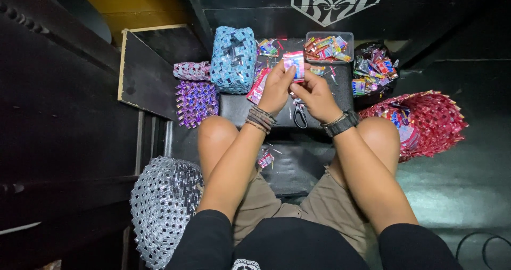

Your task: The person folds candy wrappers and uses shears to trim them into uniform strips, then folds the strips into geometric links for a woven craft project.

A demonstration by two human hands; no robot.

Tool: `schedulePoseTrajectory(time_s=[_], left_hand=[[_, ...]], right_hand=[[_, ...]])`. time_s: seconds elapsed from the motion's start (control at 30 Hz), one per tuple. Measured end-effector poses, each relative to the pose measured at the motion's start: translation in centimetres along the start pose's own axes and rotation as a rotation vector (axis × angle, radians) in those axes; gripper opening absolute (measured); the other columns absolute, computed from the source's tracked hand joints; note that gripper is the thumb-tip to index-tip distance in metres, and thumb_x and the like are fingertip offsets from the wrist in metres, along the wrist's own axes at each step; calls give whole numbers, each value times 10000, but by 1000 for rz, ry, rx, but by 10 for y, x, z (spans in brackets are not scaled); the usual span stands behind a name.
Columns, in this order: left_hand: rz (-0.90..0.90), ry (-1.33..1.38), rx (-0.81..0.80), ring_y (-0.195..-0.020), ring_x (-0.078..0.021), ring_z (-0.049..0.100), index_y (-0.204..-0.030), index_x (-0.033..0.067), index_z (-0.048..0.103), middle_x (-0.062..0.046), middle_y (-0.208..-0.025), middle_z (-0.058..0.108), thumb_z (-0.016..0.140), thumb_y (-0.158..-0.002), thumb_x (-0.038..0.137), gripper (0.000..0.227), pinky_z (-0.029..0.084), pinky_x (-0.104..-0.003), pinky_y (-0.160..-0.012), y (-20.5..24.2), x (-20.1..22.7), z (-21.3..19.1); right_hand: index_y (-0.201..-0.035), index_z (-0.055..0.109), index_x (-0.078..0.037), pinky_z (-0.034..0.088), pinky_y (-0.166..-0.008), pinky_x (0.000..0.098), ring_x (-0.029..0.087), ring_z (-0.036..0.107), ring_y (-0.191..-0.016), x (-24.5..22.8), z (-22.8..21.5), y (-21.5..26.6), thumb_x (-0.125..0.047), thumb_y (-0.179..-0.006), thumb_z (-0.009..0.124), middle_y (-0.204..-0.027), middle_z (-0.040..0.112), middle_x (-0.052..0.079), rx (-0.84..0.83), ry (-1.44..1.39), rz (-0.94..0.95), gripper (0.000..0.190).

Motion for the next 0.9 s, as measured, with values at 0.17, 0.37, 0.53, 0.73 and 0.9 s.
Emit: schedulePoseTrajectory(time_s=[0.17,0.37,0.53,0.73,0.9], left_hand=[[72,-133,110,-772,-40,612,-1066,22,656,-12,-880,695,552,-1064,121,143,535,-210,-681,0,-4,-5],[149,-380,193,-712,-49,522,-956,49,641,-6,-789,621,541,-1063,125,165,450,-221,-628,-4,-27,-19],[189,-493,247,-553,-26,470,-1055,30,662,-70,-914,752,449,-1089,121,234,428,-208,-602,-17,24,-32],[191,-318,94,-987,-124,701,-1264,-4,603,-141,-1080,763,478,-1089,62,224,582,-339,-928,-9,30,-57],[124,-235,33,-970,-162,742,-1308,-25,557,-193,-1046,769,466,-1078,37,255,610,-341,-906,-2,31,-69]], right_hand=[[-1239,608,-50,577,-796,276,117,646,-949,15,13,0,-87,-987,684,-1055,662,53,61,24,-25,266],[-1134,613,-45,628,-677,254,151,718,-758,42,14,-10,-189,-1013,657,-905,650,64,402,-247,-26,193],[-1158,431,-137,627,-601,290,216,754,-711,119,-31,-15,-400,-1060,577,-911,703,126,682,-243,66,317],[-1162,606,-118,571,-746,563,408,716,-932,168,-35,16,-519,-824,744,-970,725,175,134,1309,406,542],[-1413,531,-48,425,-955,611,469,558,-1185,232,-44,47,-381,-814,804,-1203,616,283,-115,1601,474,737]])
Point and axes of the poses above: each hand's wrist, its own y-axis away from the middle knuckle, its own z-axis out of the palm, x = y × z, the point moved 1 cm from there along -y, towards the middle knuckle
